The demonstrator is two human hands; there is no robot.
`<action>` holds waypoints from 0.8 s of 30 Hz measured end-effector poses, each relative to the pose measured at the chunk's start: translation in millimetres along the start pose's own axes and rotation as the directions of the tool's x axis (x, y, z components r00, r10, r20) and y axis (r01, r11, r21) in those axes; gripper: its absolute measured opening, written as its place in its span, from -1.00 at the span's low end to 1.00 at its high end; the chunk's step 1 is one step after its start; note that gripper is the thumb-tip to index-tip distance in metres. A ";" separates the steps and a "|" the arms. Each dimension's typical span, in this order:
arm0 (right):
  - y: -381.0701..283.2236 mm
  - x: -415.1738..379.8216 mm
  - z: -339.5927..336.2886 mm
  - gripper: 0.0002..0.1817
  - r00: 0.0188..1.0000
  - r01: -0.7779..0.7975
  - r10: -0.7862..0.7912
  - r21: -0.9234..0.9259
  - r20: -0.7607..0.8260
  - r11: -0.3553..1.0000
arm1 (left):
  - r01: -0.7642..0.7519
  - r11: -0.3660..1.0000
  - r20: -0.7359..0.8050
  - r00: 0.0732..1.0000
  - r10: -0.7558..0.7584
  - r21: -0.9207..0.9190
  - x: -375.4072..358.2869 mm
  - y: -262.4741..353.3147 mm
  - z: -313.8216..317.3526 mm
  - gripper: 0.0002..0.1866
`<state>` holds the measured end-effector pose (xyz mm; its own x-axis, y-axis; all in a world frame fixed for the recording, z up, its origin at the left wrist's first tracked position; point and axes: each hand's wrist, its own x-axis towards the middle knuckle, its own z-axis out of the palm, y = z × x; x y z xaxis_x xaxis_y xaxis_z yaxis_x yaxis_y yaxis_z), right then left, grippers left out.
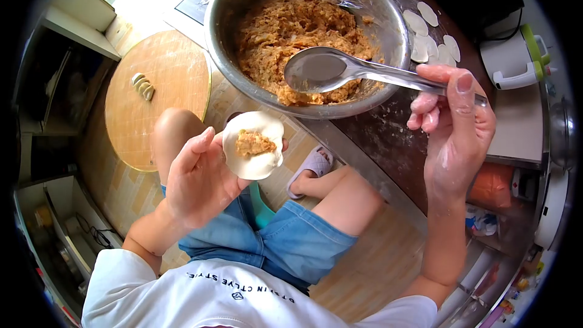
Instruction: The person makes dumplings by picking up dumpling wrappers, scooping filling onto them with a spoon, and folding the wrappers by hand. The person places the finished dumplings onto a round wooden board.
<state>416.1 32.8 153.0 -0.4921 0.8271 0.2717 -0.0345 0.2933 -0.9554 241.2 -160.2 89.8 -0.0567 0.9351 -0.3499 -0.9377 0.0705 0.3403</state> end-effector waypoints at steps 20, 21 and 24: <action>-16.0 -32.7 33.3 -0.66 0.939 0.308 -0.241 -0.281 0.246 0.909 | -0.071 0.985 0.021 0.997 0.075 -0.158 9.3 -8.6 9.5 -0.58; -13.3 -33.8 33.6 -0.64 0.953 0.282 -0.241 -0.254 0.182 0.925 | -0.078 0.982 0.016 0.997 0.082 -0.172 10.5 -7.8 10.0 -0.58; -8.4 -38.8 33.5 -0.61 0.960 0.280 -0.271 -0.190 0.071 0.941 | -0.074 0.975 0.020 0.997 0.079 -0.210 16.1 -2.7 9.1 -0.58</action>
<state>406.3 -17.8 146.6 -0.5251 0.6799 0.5118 -0.0052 0.5988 -0.8008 245.9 -142.2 91.1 -0.1242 0.9444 -0.3046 -0.9820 -0.0729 0.1744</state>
